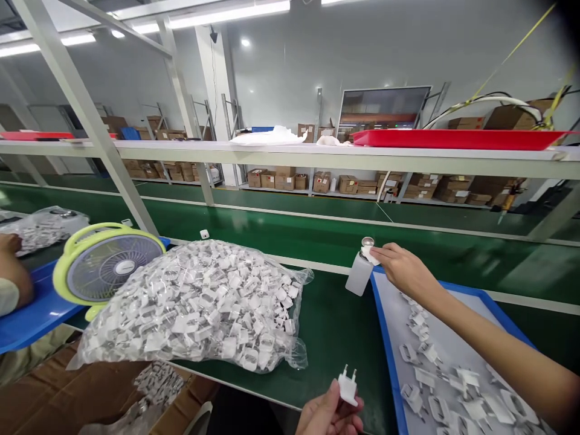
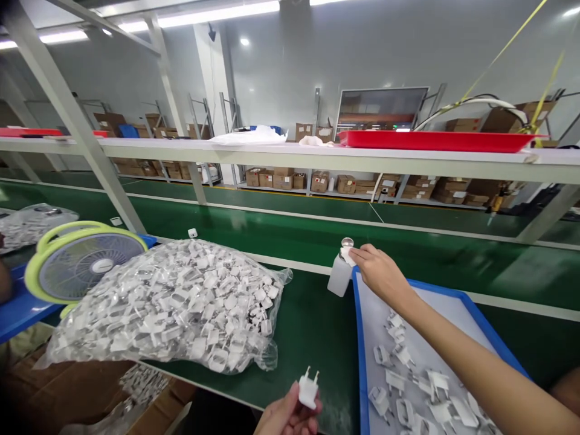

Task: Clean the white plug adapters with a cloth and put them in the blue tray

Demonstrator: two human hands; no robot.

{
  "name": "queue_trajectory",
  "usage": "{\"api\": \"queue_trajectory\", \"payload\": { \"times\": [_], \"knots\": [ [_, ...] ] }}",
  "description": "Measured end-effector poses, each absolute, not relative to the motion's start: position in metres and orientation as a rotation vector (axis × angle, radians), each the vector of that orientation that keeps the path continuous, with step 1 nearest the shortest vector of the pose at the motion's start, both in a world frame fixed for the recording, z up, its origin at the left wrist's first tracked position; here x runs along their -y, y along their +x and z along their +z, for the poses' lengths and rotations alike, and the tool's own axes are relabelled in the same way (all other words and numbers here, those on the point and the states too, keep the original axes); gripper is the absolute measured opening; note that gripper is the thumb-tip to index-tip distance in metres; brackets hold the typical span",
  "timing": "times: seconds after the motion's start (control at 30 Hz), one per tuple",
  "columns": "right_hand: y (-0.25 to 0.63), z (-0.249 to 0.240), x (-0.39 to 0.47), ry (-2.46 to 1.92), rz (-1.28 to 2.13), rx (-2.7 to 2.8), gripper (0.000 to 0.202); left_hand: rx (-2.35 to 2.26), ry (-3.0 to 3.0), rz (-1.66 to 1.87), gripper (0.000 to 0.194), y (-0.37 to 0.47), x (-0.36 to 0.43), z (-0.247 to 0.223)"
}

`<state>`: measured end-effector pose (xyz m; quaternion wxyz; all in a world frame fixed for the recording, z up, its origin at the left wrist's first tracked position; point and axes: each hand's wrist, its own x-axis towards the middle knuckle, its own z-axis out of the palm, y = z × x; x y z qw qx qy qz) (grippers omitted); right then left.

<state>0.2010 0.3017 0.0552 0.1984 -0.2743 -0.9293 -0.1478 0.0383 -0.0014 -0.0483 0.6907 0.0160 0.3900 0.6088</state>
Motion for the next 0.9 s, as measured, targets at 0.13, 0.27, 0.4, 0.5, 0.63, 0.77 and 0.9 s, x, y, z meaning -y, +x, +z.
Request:
{"api": "queue_trajectory", "payload": {
  "times": [0.13,0.27,0.4,0.5,0.63,0.77,0.9],
  "knots": [
    [0.2,0.058,-0.307,-0.722,-0.44,2.656,0.025,-0.858,0.04,1.332,0.057,0.043,0.0,-0.046],
    [0.197,0.061,-0.305,-0.743,-0.44,2.667,0.02,-0.843,0.057,1.334,0.056,0.046,-0.001,-0.048],
    [0.198,0.064,-0.303,-0.777,-0.421,2.65,0.02,-0.824,0.101,1.334,0.057,0.046,0.0,-0.049],
    [0.198,0.063,-0.3,-0.799,-0.394,2.642,0.03,-0.801,0.111,1.332,0.058,0.046,0.001,-0.047],
    [0.199,0.063,-0.298,-0.831,-0.376,2.631,0.044,-0.786,0.061,1.334,0.056,0.046,0.002,-0.042],
    [0.198,0.063,-0.297,-0.839,-0.362,2.635,0.047,-0.774,-0.001,1.342,0.051,0.047,0.004,-0.038],
    [0.198,0.062,-0.296,-0.861,-0.354,2.627,0.047,-0.801,-0.015,1.342,0.048,0.045,0.007,-0.036]
  ]
}}
